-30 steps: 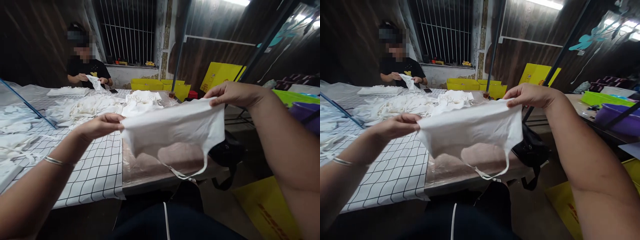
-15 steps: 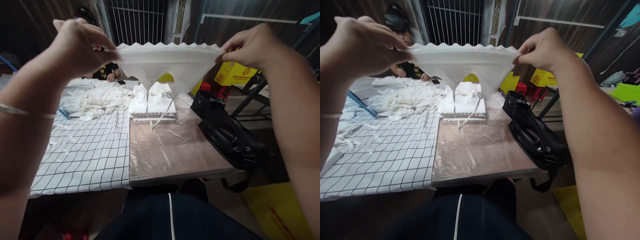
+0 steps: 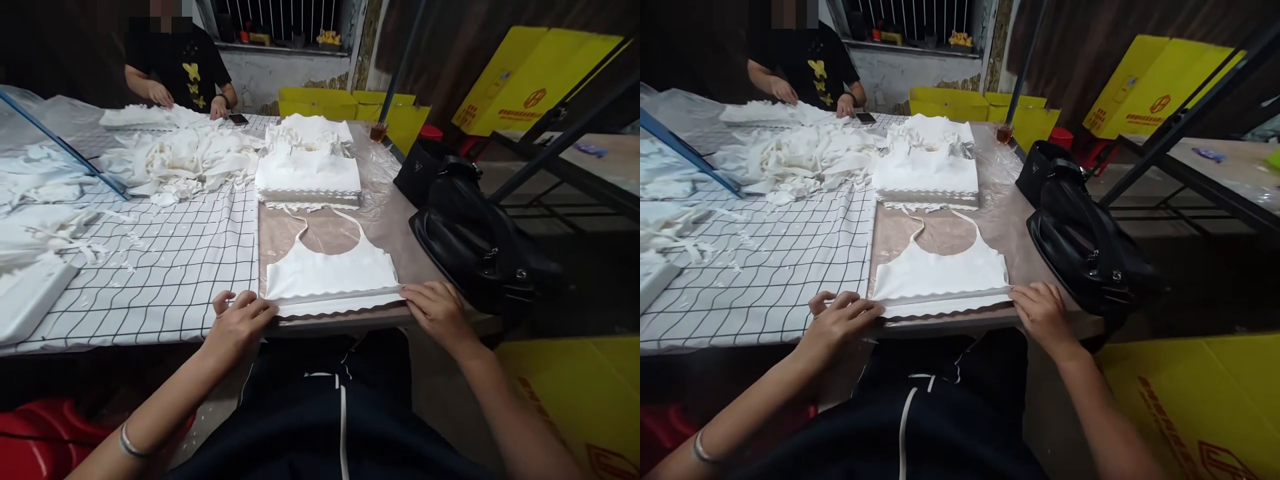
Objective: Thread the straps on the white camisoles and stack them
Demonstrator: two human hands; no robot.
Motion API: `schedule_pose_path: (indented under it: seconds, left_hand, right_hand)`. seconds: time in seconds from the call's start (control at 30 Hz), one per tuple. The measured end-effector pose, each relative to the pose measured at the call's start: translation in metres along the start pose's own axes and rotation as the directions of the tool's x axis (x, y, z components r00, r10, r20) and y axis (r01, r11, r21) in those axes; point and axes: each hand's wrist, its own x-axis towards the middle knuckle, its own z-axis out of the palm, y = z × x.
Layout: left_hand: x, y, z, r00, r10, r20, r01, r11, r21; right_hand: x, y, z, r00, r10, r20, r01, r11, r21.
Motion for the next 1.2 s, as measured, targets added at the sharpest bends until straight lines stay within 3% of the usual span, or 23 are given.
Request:
schedule_pose_path:
  seconds: [0.1, 0.2, 0.27, 0.33, 0.43, 0.5, 0.57, 0.67, 0.73, 0.83, 0.9, 0.97, 1.07, 1.13, 1.2]
  left_hand:
    - [-0.001, 0.005, -0.004, 0.999, 0.003, -0.053, -0.001, 0.999, 0.041]
    - [0.001, 0.013, 0.001, 0.978, -0.127, -0.168, 0.138, 0.989, 0.054]
    - [0.002, 0.018, 0.006, 0.966, -0.153, -0.21, 0.17, 0.984, 0.062]
    - [0.001, 0.021, 0.009, 0.982, -0.095, -0.162, 0.107, 0.992, 0.071]
    - [-0.005, 0.015, 0.013, 0.998, 0.062, 0.029, -0.064, 0.995, 0.073]
    - [-0.009, 0.009, 0.015, 0.986, 0.121, 0.112, -0.13, 0.989, 0.077]
    - [-0.011, 0.005, 0.017, 0.983, 0.135, 0.124, -0.145, 0.986, 0.079]
    - [-0.009, 0.007, 0.019, 0.991, 0.11, 0.073, -0.114, 0.992, 0.06]
    - [-0.007, 0.011, 0.021, 0.991, 0.114, 0.073, -0.118, 0.992, 0.043]
    - [-0.007, 0.011, 0.022, 0.968, 0.194, 0.16, -0.199, 0.98, 0.016]
    - [-0.003, 0.005, 0.019, 0.953, 0.226, 0.201, -0.223, 0.974, -0.037]
    - [0.01, -0.005, 0.011, 0.972, 0.173, 0.161, -0.158, 0.982, -0.101]
    - [0.047, -0.019, -0.002, 1.0, -0.015, 0.011, 0.016, 0.991, -0.136]
    - [0.071, -0.02, -0.004, 0.998, -0.042, -0.041, 0.035, 0.987, -0.158]
    - [0.085, -0.011, 0.002, 0.998, 0.063, 0.008, -0.061, 0.981, -0.183]
  right_hand:
    - [-0.006, -0.012, -0.005, 0.995, 0.07, -0.073, -0.062, 0.993, 0.103]
    - [-0.009, -0.026, -0.006, 0.977, 0.164, -0.136, -0.126, 0.959, 0.255]
    - [-0.012, -0.036, -0.005, 0.94, 0.259, -0.224, -0.189, 0.938, 0.291]
    - [-0.014, -0.041, -0.004, 0.912, 0.309, -0.27, -0.237, 0.934, 0.269]
    - [-0.02, -0.04, -0.003, 0.959, 0.246, -0.141, -0.215, 0.955, 0.202]
    - [-0.023, -0.033, -0.004, 0.962, 0.259, -0.084, -0.244, 0.957, 0.159]
    - [-0.021, -0.027, -0.002, 0.919, 0.374, -0.129, -0.36, 0.926, 0.116]
    - [-0.006, -0.02, 0.007, 0.809, 0.565, -0.161, -0.565, 0.824, 0.05]
    - [0.005, -0.017, 0.017, 0.752, 0.655, -0.076, -0.658, 0.753, -0.015]
    - [0.009, -0.012, 0.026, 0.657, 0.749, 0.079, -0.744, 0.662, -0.088]
    - [0.007, -0.01, 0.025, 0.631, 0.773, 0.065, -0.765, 0.634, -0.109]
    - [0.011, -0.013, 0.021, 0.669, 0.743, -0.016, -0.741, 0.666, -0.086]
    - [0.045, -0.028, 0.022, 0.776, 0.63, -0.034, -0.621, 0.771, 0.138]
    - [0.086, -0.039, 0.032, 0.817, 0.571, 0.077, -0.56, 0.756, 0.337]
    - [0.133, -0.048, 0.052, 0.798, 0.535, 0.277, -0.6, 0.661, 0.452]
